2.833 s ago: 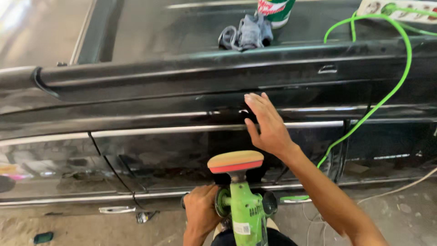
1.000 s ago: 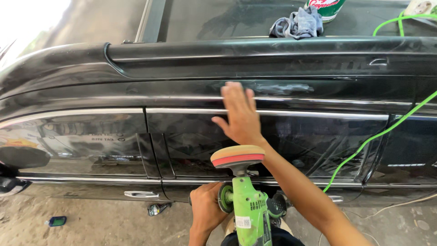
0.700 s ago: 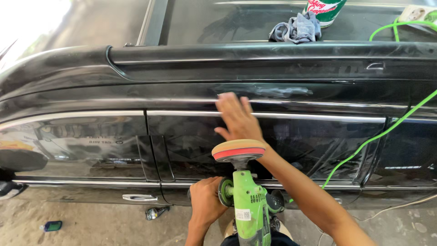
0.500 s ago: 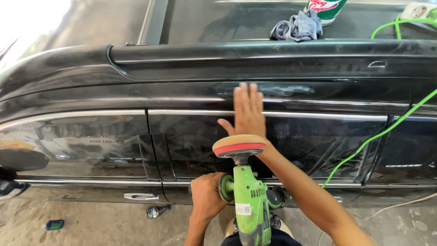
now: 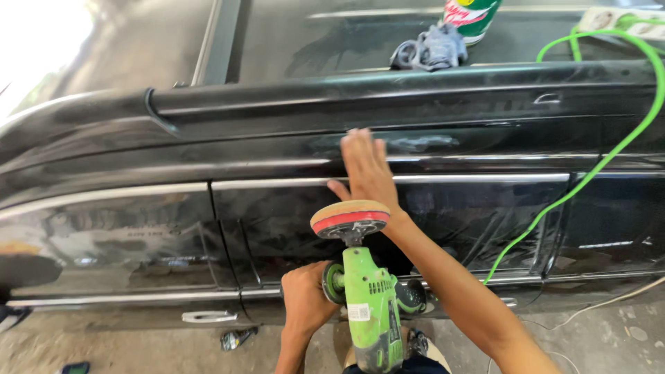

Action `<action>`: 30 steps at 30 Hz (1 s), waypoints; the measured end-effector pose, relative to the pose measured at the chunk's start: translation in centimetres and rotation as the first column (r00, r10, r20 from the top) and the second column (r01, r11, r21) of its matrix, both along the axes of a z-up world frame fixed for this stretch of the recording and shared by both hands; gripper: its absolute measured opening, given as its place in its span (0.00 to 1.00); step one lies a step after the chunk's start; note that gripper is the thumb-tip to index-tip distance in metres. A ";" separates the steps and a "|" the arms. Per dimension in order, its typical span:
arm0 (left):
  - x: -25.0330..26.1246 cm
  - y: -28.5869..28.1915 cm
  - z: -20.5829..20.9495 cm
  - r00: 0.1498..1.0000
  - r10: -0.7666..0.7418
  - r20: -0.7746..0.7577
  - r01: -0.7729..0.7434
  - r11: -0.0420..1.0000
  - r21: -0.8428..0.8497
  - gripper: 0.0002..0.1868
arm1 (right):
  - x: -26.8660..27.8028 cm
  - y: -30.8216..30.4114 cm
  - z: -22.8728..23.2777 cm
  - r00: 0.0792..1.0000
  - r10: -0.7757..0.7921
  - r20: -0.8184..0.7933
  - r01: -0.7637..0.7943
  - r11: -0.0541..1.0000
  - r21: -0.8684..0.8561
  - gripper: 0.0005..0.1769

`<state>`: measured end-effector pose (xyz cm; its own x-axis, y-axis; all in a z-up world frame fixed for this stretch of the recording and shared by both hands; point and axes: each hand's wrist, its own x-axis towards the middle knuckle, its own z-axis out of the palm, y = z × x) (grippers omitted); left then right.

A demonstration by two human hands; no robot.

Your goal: The person polishes the roof and side panel of a black car. They spread compound by hand and then use a power polisher to buff the surfaces, followed by wiping the area with a cloth.

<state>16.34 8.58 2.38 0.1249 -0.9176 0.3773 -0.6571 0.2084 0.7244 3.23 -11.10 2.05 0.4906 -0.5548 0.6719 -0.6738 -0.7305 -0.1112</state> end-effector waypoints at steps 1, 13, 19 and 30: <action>-0.1 -0.4 0.2 1.000 -0.010 -0.007 0.010 1.000 -0.010 0.11 | -0.5 -0.5 0.3 0.999 0.002 -0.034 -0.002 1.000 -0.013 0.49; -1.2 -1.1 0.3 0.997 -0.048 -0.053 0.049 0.999 0.022 0.14 | -7.3 -1.0 -0.7 0.934 -0.313 0.173 0.320 0.947 -0.013 0.53; -2.9 -2.5 0.7 0.996 -0.093 -0.005 0.093 0.995 0.046 0.14 | -14.2 -2.2 -0.4 0.915 -0.399 0.060 0.395 0.916 0.071 0.47; -6.1 -4.3 0.5 0.987 -0.160 0.017 0.158 0.985 0.074 0.13 | -16.7 -0.1 -1.0 0.853 -0.499 0.151 0.478 0.864 0.157 0.45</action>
